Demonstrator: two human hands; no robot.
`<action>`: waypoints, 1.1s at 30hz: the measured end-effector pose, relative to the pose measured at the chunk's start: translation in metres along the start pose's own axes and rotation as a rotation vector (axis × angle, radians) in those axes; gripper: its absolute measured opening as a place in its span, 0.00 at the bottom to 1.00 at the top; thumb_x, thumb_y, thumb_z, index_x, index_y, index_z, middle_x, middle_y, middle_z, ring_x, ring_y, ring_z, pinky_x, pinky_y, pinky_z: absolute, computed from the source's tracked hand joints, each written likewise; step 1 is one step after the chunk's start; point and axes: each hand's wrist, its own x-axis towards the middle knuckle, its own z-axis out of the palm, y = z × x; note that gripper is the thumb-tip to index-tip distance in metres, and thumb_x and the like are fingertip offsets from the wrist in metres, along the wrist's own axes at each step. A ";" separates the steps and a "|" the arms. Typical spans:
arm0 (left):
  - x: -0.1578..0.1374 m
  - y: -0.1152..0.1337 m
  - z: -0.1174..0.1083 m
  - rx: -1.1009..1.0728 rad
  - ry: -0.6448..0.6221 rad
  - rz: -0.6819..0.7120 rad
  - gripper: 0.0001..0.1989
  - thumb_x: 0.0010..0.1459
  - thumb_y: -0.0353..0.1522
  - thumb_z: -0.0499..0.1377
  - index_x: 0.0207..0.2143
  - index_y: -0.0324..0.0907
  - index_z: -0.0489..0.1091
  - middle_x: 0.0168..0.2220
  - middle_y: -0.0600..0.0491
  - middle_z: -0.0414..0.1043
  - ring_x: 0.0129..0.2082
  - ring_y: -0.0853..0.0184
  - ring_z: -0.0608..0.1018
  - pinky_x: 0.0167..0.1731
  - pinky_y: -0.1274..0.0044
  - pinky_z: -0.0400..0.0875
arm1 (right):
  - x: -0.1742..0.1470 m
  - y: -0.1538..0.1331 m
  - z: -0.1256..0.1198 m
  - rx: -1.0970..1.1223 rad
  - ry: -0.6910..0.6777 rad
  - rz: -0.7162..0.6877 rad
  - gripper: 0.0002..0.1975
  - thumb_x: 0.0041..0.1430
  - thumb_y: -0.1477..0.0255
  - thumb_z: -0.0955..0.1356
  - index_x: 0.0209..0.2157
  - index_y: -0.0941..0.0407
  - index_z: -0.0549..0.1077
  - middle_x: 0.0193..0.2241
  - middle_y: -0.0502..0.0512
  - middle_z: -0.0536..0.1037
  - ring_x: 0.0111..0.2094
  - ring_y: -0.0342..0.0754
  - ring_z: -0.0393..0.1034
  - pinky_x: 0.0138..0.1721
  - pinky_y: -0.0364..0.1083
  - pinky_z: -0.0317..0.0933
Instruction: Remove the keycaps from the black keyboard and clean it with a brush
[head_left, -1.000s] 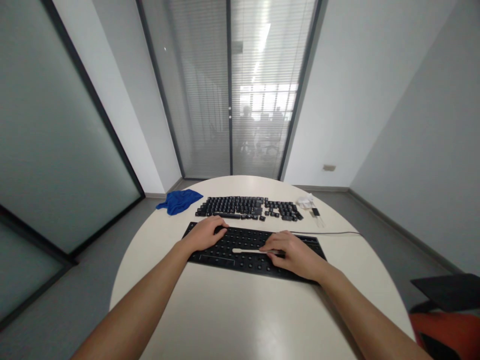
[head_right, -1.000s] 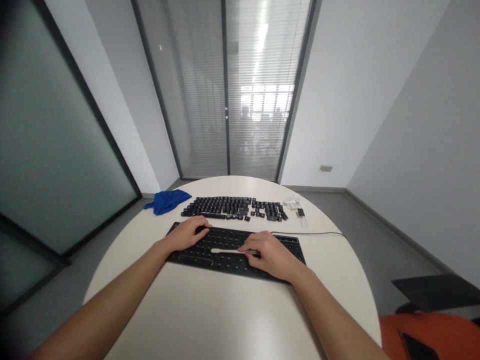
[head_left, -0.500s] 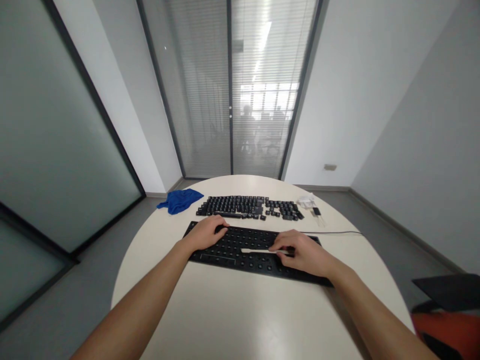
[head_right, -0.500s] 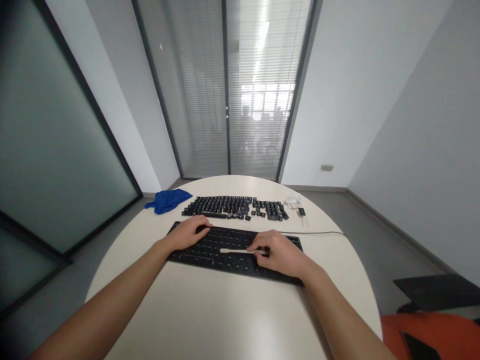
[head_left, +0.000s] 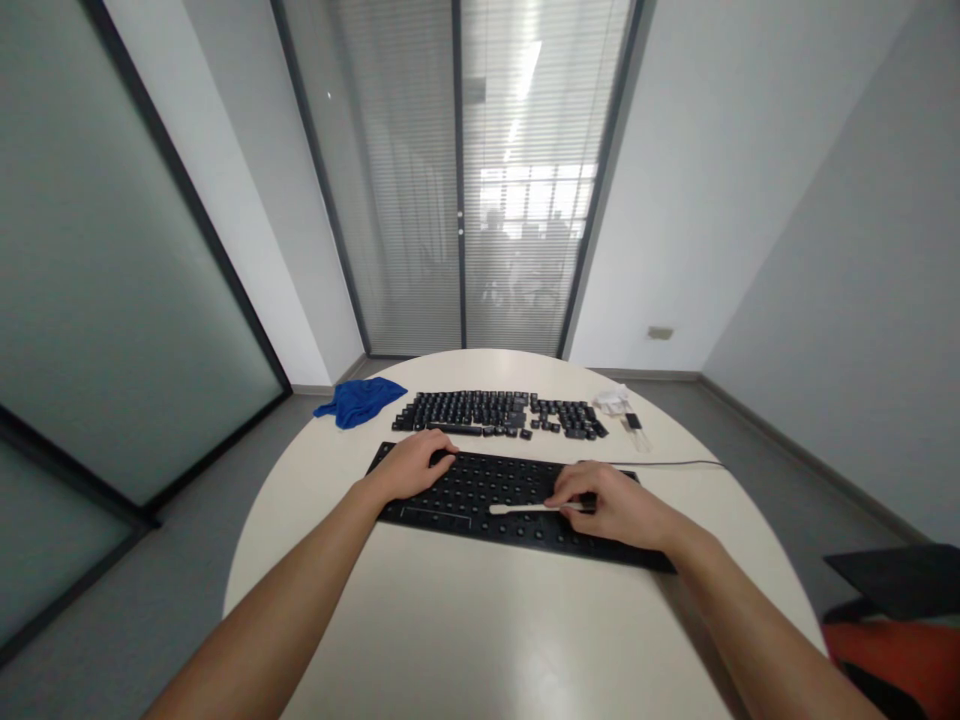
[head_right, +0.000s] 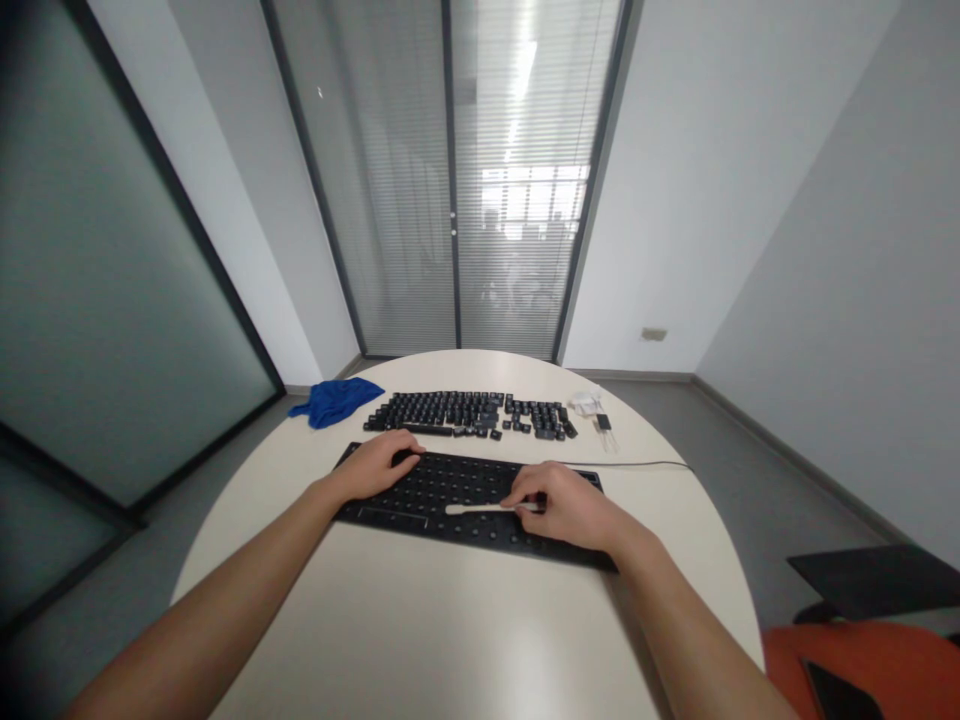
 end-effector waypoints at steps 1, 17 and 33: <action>0.000 0.000 0.000 -0.003 0.002 0.001 0.07 0.63 0.32 0.55 0.40 0.43 0.72 0.40 0.49 0.74 0.42 0.61 0.75 0.44 0.70 0.69 | -0.001 0.001 -0.001 0.006 0.003 0.012 0.13 0.52 0.79 0.67 0.35 0.53 0.82 0.33 0.53 0.81 0.34 0.47 0.74 0.38 0.44 0.66; 0.001 -0.002 0.002 0.005 -0.002 0.006 0.07 0.63 0.32 0.55 0.40 0.43 0.72 0.41 0.50 0.74 0.42 0.61 0.75 0.44 0.70 0.69 | 0.002 -0.008 0.007 0.089 -0.083 -0.024 0.16 0.52 0.81 0.68 0.39 0.52 0.82 0.36 0.52 0.81 0.36 0.45 0.74 0.39 0.42 0.65; 0.000 -0.004 0.004 -0.008 0.006 0.006 0.07 0.63 0.32 0.56 0.41 0.43 0.72 0.41 0.50 0.74 0.42 0.61 0.75 0.44 0.70 0.69 | -0.005 0.002 -0.004 0.158 -0.130 0.125 0.15 0.46 0.81 0.67 0.33 0.54 0.84 0.33 0.53 0.80 0.32 0.46 0.72 0.33 0.42 0.63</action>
